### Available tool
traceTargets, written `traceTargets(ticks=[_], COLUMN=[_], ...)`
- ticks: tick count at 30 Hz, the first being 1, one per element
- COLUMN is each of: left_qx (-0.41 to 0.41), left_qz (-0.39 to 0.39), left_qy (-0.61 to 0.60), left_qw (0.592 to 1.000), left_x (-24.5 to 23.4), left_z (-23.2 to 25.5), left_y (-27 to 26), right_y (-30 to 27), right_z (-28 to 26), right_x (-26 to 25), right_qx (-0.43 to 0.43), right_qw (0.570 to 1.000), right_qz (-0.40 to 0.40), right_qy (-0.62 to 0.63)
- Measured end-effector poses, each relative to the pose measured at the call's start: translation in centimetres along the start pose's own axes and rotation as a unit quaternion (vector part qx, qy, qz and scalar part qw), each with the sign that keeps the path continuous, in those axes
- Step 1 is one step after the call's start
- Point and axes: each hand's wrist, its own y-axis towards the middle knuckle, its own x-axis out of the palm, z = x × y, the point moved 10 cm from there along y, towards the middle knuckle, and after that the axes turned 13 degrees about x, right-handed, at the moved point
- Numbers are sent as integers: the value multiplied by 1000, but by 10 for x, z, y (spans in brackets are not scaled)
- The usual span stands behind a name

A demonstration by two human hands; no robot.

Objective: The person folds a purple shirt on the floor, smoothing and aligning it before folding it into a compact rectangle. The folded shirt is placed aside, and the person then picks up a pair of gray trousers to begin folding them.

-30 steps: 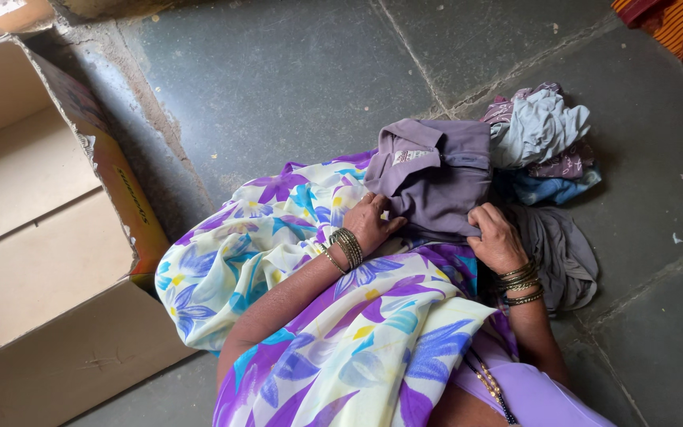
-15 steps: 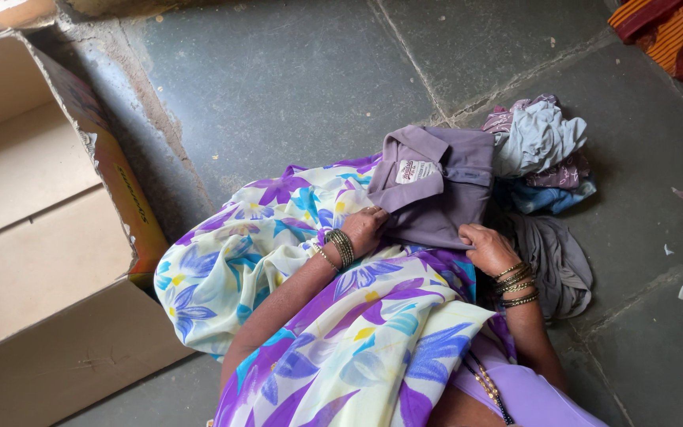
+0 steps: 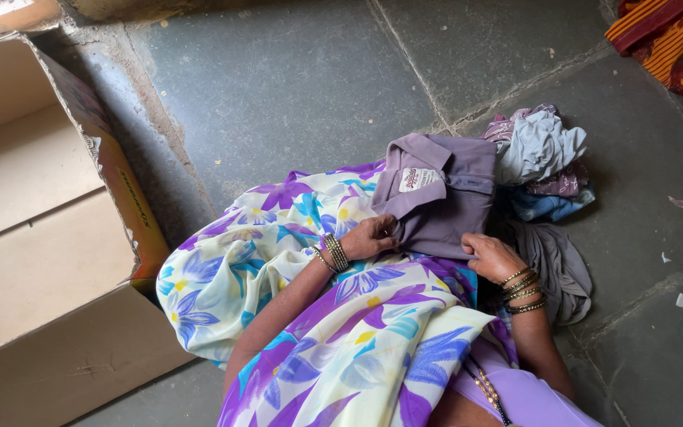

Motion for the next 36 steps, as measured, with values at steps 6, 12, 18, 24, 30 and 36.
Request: traceTargets(ticks=[6,12,18,24,30,36], left_qx=[-34,-46,-162,-44,-180,-138], left_qz=[45,110,167,203,167,210], left_qy=[-16,-152,-265,-103,-48,-486], left_qw=[998,981,936,973,968,837], left_x=[-4,-14,-15,-29,-18,-3], left_z=[-25,-25,-51,-27,-21,-10], left_y=[-12,-10,-25,-5,-1,7], right_y=[-31,-26,30,43,45,21], right_z=[-74,-183,-170,-102,-100,-104], right_x=[-80,-95,-58,-72,-68,-78], right_qx=[-94,-311,-233,-212,-193,-249], right_qw=[979,896,930,893,871,867], right_qz=[179,316,283,228,166,210], right_qy=[26,-31,-26,326,419,377])
